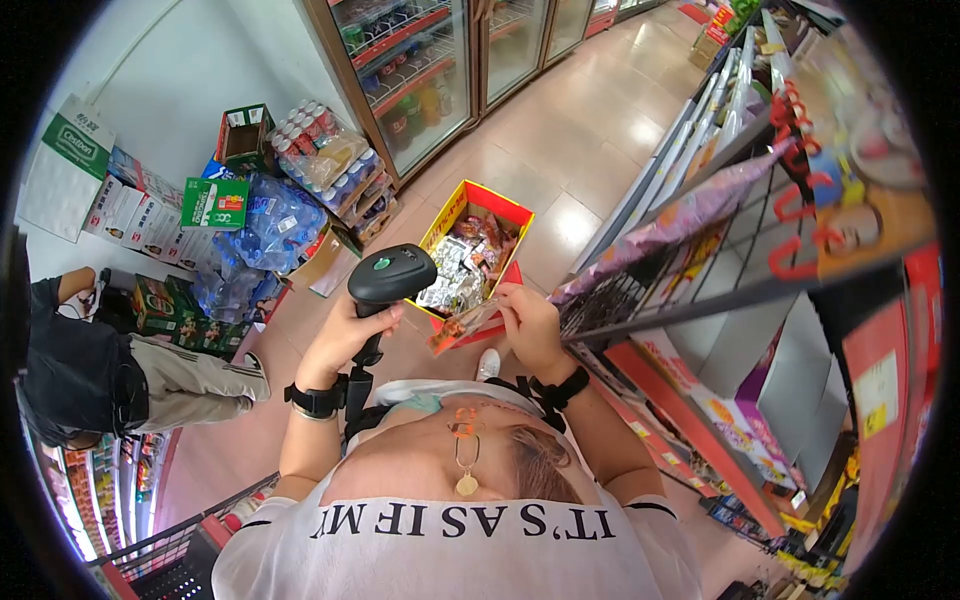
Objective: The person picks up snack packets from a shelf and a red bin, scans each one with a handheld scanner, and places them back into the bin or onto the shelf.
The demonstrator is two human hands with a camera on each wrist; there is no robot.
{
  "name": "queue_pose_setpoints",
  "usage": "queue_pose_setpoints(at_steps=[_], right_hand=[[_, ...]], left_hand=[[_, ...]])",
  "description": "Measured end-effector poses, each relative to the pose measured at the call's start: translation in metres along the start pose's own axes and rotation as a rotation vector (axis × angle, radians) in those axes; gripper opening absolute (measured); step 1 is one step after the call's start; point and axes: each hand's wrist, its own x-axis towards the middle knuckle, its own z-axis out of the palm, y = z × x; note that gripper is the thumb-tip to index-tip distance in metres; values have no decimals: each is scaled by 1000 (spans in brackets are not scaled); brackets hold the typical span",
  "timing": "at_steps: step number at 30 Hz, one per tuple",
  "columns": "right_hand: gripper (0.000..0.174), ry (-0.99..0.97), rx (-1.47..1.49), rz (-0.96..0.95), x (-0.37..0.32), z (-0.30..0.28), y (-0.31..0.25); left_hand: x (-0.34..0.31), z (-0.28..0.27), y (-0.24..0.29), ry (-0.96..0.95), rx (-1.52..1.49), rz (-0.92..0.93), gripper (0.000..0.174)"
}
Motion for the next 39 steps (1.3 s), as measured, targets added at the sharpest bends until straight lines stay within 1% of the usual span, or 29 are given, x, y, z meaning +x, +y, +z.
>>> queue_pose_setpoints(at_steps=[1,3,4,6,8,9,10,12,13,14,15,16,18,19,20,22,23,24,26,27,28,30,31,32,34,36,38,39], right_hand=[[11,-13,0,-2,9,-3,-1],[16,137,129,-165,23,-5,-8],[16,137,127,-158,29,-4,-11],[18,252,252,-199,41,-3,-17],[17,306,269,-193,53,0,-21],[17,351,293,-194,60,2,-24],[17,371,281,-191,70,4,-29],[19,486,213,-281,91,9,-38],[19,521,190,-276,94,10,-36],[20,482,114,-258,96,12,-32],[21,441,38,-232,97,14,-30],[21,471,15,-221,101,18,-29],[26,518,-36,-107,109,26,-28],[21,553,-73,21,112,31,-29],[21,570,-85,32,116,37,-32],[17,679,929,579,125,49,-36],[19,507,1201,664,121,49,-25],[19,521,1198,668,116,54,-15],[22,156,1141,771,115,63,-2],[26,85,1016,656,121,68,-3],[26,93,1012,657,126,71,-4],[23,118,1098,629,134,75,-4],[23,123,1095,627,137,74,-3],[25,133,1061,618,139,72,-2],[26,150,1024,610,141,70,0],[31,207,973,641,142,68,2],[35,190,938,643,140,67,6],[34,208,947,653,140,67,5]], left_hand=[[8,-1,1,3,-30,6,25],[23,-3,1,3,-64,1,25],[32,-4,1,0,-84,-14,26],[51,-5,8,-18,-97,-30,26],[69,-4,21,-166,-299,-30,27],[75,-2,36,-206,-345,-81,29],[84,-1,41,-226,-333,-82,29],[103,-3,53,-376,-357,-95,29],[112,-6,63,-411,-332,-130,29],[119,-2,60,-388,-247,-43,28],[124,-1,66,-401,-219,-51,28],[130,-2,73,-414,-192,-55,28],[150,-9,73,-457,-187,-53,28],[158,-13,73,-465,-200,-51,28],[163,-16,76,-486,-191,-56,28],[170,-19,80,-398,-180,-65,27],[174,-19,80,-384,-129,-31,27],[178,-20,78,-395,-126,-37,27],[189,-21,67,-356,-54,69,28],[193,-21,63,-365,-53,68,28],[197,-21,59,-377,-69,87,30],[204,-25,55,-395,-85,109,31],[207,-29,54,-378,-28,107,32],[208,-33,54,-361,28,105,33],[209,-37,55,-360,6,106,34],[210,-41,56,-360,-17,108,34],[211,-45,54,-421,91,262,32],[212,-47,53,-426,90,265,32]])
